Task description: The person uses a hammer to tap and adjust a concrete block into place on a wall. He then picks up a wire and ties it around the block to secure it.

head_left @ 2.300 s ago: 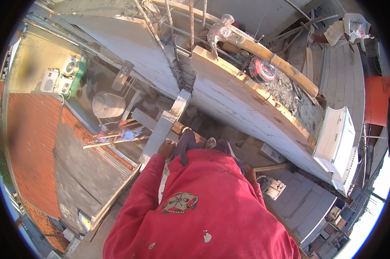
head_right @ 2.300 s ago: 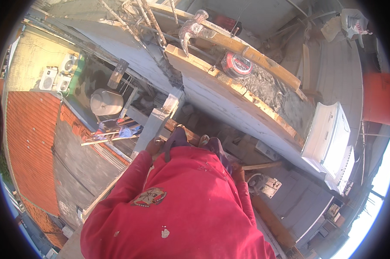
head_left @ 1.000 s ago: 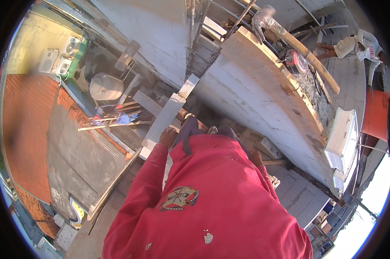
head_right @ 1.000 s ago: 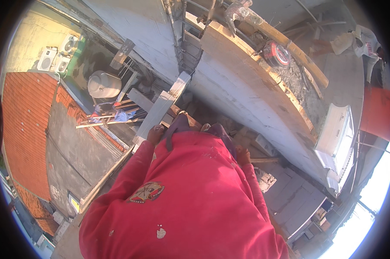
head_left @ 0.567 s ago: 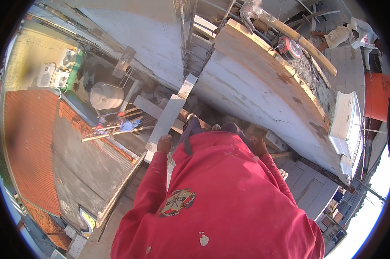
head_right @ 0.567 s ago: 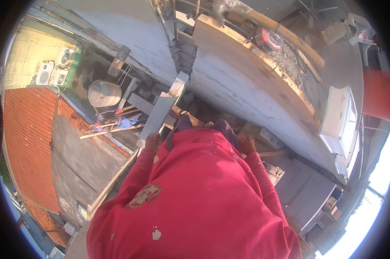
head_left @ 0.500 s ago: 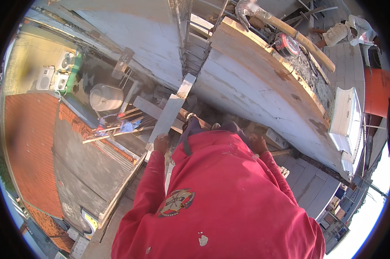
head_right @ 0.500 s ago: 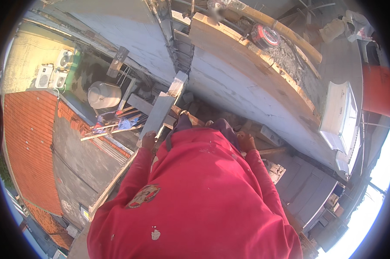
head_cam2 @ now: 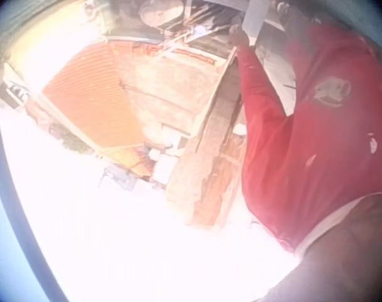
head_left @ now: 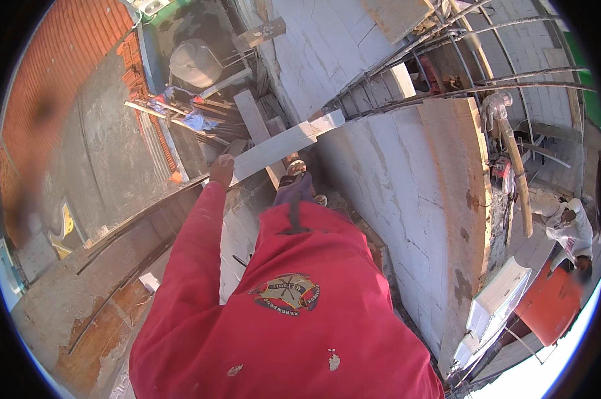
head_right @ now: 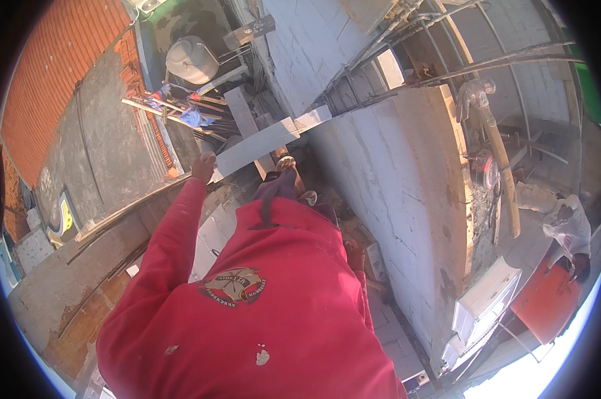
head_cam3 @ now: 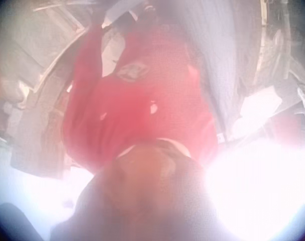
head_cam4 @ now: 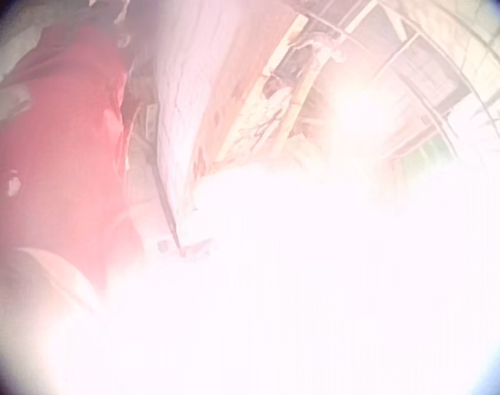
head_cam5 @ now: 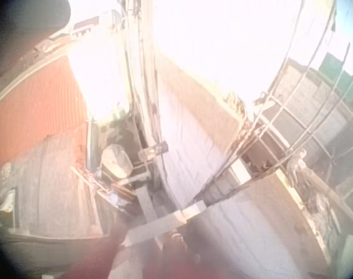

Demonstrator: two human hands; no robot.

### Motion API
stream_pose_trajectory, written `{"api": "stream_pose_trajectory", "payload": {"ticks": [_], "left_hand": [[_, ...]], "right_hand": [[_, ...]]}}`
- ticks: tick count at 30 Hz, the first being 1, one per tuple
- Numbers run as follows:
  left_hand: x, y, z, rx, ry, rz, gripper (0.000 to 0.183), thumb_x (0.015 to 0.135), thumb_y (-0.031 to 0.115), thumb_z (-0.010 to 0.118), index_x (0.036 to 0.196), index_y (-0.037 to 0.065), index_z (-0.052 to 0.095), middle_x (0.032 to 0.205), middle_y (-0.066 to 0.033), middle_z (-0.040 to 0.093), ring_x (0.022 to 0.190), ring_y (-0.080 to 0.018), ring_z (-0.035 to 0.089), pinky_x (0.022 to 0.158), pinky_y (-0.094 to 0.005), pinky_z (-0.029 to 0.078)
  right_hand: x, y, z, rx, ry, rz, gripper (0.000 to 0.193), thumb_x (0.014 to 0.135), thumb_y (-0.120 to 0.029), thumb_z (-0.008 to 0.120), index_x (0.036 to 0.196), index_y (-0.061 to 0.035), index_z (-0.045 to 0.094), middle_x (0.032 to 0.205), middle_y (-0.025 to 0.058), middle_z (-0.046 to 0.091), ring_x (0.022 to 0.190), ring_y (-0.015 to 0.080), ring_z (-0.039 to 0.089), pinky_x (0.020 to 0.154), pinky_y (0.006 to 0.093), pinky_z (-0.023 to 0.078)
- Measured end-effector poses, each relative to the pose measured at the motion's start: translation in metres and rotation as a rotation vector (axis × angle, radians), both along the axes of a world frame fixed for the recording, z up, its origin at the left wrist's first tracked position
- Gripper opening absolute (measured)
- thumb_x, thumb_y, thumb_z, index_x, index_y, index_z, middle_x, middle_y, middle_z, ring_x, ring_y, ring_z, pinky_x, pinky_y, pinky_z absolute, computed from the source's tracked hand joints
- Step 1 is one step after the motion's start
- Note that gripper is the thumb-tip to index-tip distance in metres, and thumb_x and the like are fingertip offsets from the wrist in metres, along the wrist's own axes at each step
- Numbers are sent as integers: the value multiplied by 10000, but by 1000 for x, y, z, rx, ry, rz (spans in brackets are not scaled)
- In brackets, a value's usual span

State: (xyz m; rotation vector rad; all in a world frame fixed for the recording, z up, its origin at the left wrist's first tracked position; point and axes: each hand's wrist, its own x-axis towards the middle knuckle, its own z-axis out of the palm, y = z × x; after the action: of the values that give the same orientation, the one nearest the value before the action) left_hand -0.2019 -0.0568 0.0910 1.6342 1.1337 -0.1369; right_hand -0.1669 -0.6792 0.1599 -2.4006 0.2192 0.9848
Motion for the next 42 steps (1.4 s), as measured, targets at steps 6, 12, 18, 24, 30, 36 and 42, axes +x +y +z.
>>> {"api": "stream_pose_trajectory", "payload": {"ticks": [6,12,18,24,30,36,42], "left_hand": [[-64,-117,-11,54,228,-160,400,941,413,595,1136,75,684,1108,-170,720,1049,-361,675,927,-429,511],[-84,-154,3,11,206,-261,475,946,450,574,1187,55,680,1134,-192,708,1060,-372,671,936,-432,510],[-72,-113,9,9,36,31,485,941,424,591,1171,4,669,1120,-226,705,979,-358,697,868,-401,531],[-107,-114,-12,147,140,20,449,953,358,581,1169,-24,674,1167,-228,701,1084,-348,673,943,-404,502],[-146,-181,-19,279,-51,-392,387,961,309,577,1124,-27,678,1165,-194,702,1072,-299,674,925,-383,513],[-161,-219,-12,216,-106,-489,369,954,280,588,1138,-27,674,1091,-161,715,964,-255,691,822,-364,543],[-157,-216,-6,277,-106,-662,398,929,296,613,1152,-28,673,1084,-173,718,940,-267,697,830,-369,540]], "right_hand": [[25,16,29,9,-139,203,305,930,-264,541,1103,-87,720,1032,167,737,957,288,717,804,421,561],[71,50,44,172,76,-201,326,946,-245,568,1114,9,685,933,130,708,840,196,695,740,332,557],[69,41,30,251,25,-104,320,951,-239,563,1113,9,685,927,123,706,818,185,695,727,325,569],[22,-12,-6,275,-55,-87,353,942,-277,573,1108,14,685,942,140,718,835,239,711,733,354,581],[-57,-86,-32,25,-113,-13,453,909,-442,587,1228,-134,682,1081,255,704,1053,440,666,886,471,550],[-136,-165,-111,-301,-44,241,418,880,-466,599,1202,-208,665,1160,255,661,1059,443,657,848,517,553],[-152,-170,-117,-209,-98,48,241,927,-288,595,1142,-203,664,1030,199,677,906,403,691,756,522,569]]}}
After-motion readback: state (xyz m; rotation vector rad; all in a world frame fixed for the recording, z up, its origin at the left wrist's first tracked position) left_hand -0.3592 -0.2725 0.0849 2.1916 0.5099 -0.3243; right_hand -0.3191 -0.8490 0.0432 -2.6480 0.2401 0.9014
